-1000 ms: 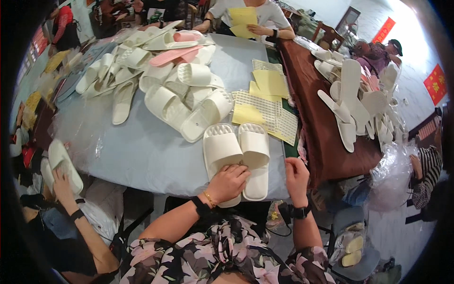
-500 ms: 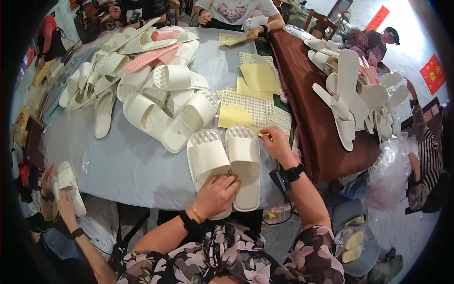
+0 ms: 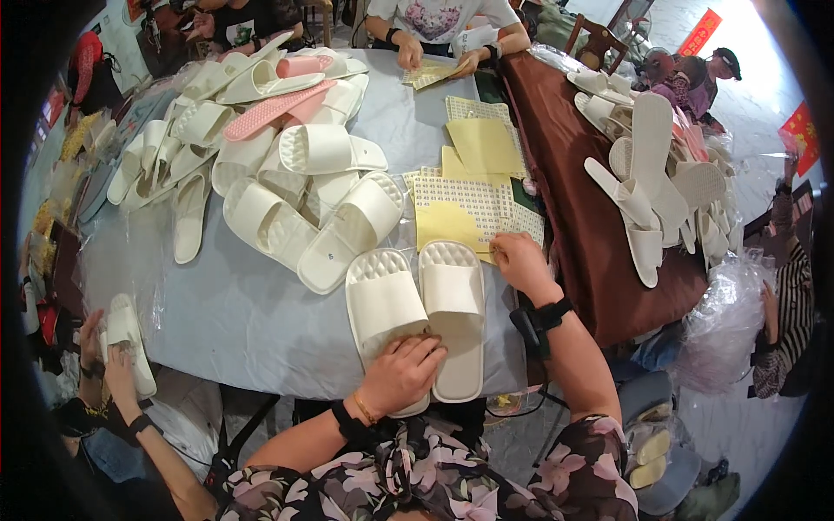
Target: Applying size labels and brand stickers to the soles and insides of white rubber slippers.
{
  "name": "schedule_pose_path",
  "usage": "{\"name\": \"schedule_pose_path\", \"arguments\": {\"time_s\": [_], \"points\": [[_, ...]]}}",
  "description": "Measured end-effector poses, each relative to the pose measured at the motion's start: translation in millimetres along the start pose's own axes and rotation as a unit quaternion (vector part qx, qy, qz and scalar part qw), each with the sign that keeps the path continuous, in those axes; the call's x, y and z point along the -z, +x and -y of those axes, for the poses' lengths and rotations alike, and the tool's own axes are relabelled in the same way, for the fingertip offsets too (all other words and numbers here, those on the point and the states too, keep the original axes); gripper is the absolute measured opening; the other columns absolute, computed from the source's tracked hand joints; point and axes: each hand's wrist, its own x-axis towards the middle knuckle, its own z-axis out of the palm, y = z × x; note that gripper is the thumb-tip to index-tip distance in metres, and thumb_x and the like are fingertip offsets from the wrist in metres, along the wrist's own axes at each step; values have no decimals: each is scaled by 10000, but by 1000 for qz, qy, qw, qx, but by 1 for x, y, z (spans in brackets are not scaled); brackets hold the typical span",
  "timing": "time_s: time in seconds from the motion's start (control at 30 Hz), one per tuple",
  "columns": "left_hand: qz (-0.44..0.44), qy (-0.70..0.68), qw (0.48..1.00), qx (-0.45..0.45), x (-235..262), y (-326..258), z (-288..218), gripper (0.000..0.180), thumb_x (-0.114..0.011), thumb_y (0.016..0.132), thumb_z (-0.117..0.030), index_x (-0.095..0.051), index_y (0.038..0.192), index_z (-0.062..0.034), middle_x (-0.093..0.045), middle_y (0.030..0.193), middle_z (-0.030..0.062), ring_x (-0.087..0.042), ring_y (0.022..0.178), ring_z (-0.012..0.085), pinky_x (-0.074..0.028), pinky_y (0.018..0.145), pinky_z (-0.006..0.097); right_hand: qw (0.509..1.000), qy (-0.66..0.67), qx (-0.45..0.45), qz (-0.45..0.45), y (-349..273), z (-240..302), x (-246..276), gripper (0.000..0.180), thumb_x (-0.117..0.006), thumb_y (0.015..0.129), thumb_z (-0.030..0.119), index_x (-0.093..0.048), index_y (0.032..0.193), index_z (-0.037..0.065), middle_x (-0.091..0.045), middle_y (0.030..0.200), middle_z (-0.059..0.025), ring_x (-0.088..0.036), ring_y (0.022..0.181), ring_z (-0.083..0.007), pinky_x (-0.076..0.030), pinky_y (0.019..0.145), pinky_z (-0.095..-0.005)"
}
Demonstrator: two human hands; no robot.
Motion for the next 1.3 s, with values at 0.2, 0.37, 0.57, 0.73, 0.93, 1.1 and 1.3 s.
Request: {"name": "schedule_pose_path", "arguments": {"time_s": [0.2, 0.37, 0.57, 0.73, 0.93, 1.1, 1.3], "points": [[-7, 4, 1000, -3, 0, 0, -1, 298, -652, 820, -157, -640, 1107, -77, -620, 1148, 74, -604, 1039, 248, -459, 907, 382, 981, 161, -24, -109, 38, 0, -6, 162, -618, 795, 73, -690, 924, 5, -656, 911, -199, -615, 890, -386, -502, 808, -423], [-16, 37, 999, 13, -4, -2, 0, 293, -646, 820, -159, -648, 1102, -77, -626, 1114, 65, -621, 1003, 236, -476, 873, 367, 975, 170, -64, -129, 69, -2, -30, 113, -624, 793, 83, -671, 841, -8, -644, 843, -214, -611, 853, -392, -494, 772, -446], [-28, 37, 999, 4, -5, -6, -1, 326, -651, 832, -187, -639, 1137, -73, -612, 1187, 66, -612, 1044, 223, -444, 934, 349, 983, 112, -73, -124, 75, -2, -44, 94, -668, 809, 103, -655, 814, 10, -621, 830, -194, -606, 827, -385, -496, 745, -448], [-12, 13, 1000, 5, -6, -6, -1, 372, -654, 829, -195, -619, 1178, -69, -597, 1229, 73, -585, 1100, 225, -420, 977, 362, 988, 86, -89, -91, 75, 2, -42, 68, -650, 841, 99, -648, 854, 32, -613, 926, -168, -608, 858, -373, -500, 754, -448], [-1, -3, 1000, 0, -11, -7, 2, 347, -663, 817, -199, -631, 1144, -90, -614, 1177, 57, -600, 1055, 227, -443, 935, 372, 990, 66, -106, -71, 79, -6, -49, 138, -623, 846, 130, -645, 895, 2, -631, 941, -223, -584, 930, -421, -476, 804, -486], [3, 10, 1000, 7, -7, -3, 0, 326, -661, 815, -185, -634, 1130, -104, -616, 1156, 53, -602, 1039, 226, -443, 921, 378, 984, 116, -81, -105, 74, -12, -55, 112, -642, 817, 38, -620, 924, 12, -617, 891, -173, -601, 874, -345, -489, 773, -412], [-8, 15, 1000, 9, -1, 2, -2, 319, -667, 815, -177, -635, 1123, -100, -614, 1174, 56, -600, 1037, 227, -438, 923, 374, 968, 204, -98, -111, 75, -6, -50, 148, -630, 800, 44, -639, 944, 10, -629, 947, -181, -612, 873, -352, -497, 781, -424]]}}
